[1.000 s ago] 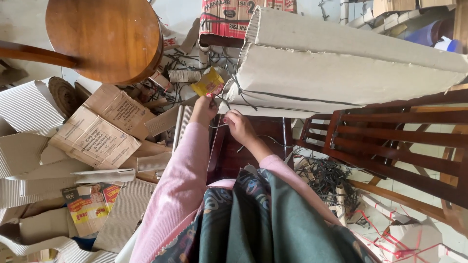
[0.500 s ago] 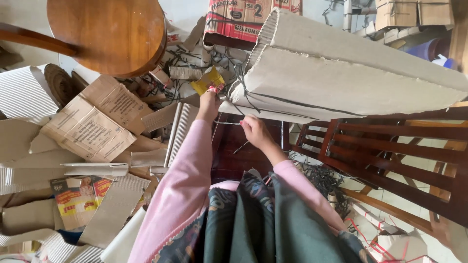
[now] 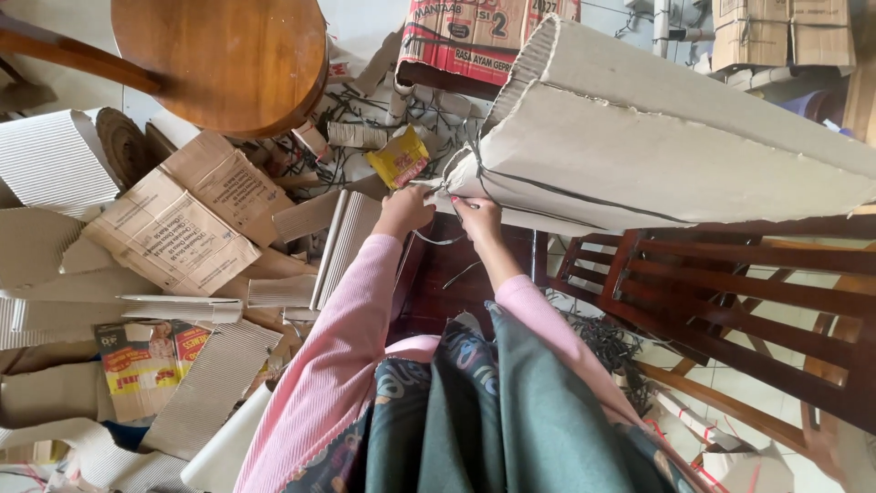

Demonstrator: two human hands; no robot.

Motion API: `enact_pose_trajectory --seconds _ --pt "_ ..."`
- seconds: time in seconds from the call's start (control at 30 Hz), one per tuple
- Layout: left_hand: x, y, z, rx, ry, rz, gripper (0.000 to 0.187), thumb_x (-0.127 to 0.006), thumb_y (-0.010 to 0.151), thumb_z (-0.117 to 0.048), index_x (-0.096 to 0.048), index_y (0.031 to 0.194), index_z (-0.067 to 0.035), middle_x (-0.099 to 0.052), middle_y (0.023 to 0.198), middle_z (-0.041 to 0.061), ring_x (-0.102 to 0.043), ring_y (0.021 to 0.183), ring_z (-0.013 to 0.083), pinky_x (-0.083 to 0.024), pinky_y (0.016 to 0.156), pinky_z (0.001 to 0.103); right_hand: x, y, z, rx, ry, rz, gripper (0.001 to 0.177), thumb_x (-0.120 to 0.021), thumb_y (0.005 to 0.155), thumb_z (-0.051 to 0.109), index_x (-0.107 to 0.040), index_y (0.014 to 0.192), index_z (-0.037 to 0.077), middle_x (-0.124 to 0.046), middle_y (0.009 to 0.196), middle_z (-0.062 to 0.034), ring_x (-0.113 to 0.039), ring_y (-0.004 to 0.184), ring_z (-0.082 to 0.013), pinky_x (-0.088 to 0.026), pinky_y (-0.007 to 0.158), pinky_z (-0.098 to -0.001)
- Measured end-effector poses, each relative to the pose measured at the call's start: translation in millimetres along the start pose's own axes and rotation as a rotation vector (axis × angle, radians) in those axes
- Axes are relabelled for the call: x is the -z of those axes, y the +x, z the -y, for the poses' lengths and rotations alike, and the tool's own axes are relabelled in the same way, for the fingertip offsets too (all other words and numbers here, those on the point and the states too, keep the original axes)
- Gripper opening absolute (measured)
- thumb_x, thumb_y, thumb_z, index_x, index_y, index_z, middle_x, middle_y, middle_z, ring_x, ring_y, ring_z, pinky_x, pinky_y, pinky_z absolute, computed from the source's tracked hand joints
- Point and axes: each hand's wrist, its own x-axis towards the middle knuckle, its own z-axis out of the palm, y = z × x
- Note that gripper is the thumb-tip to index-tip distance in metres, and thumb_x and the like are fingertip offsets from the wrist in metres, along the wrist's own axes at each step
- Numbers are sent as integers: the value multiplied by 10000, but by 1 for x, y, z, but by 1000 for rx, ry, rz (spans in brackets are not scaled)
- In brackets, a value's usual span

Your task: The person ties a piece of cardboard to a wooden chair using a black string. They wrap the string around the cardboard and chair, tie knots to secure it, and use scissors to cut the excess string. The person then picks up a cardboard box from the floor.

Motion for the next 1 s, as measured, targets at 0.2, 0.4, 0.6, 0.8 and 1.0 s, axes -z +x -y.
enact_pose_trajectory --seconds 0.2,0.4,0.6,0.8,1.0 --pt "-30 40 -6 -134 416 -91 370 -554 889 -464 -713 1135 -239 -741 1036 5 -672 1139 269 -322 1096 573 -5 26 -21 132 -220 42 97 -770 799 371 -824 860 320 -723 712 -41 -704 749 -234 -565 713 -393" --pt "5 18 -21 -80 126 -104 215 -600 897 -288 -757 785 -384 -750 786 -80 -750 913 256 -573 827 424 -1 12 -5 189 -233 16 171 -759 855 243 -808 989 149 -766 888 -118 -734 901 -317 -572 808 -466" --pt "-45 34 -13 138 -525 -147 359 -471 791 -139 -774 901 -296 -773 924 -38 -722 1043 229 -563 960 449 5 25 -22 221 -293 36 178 -682 851 242 -822 958 225 -775 957 -52 -724 995 -293 -595 881 -421" --pt "9 -7 -25 139 -296 -40 303 -552 933 -383 -728 1167 -462 -725 1253 -94 -597 1312 246 -348 1156 516 32 -52 33 -173 99 226 365 -731 864 211 -732 1179 28 -716 859 -45 -614 719 -103 -646 548 -295" --pt "-28 -5 -25 147 -470 -288 283 -875 724 -404 -811 987 -320 -791 965 -4 -718 1017 329 -583 932 469 5 -48 7 -210 241 311 250 -748 835 184 -755 1063 82 -758 806 -74 -637 575 -93 -476 415 -136"
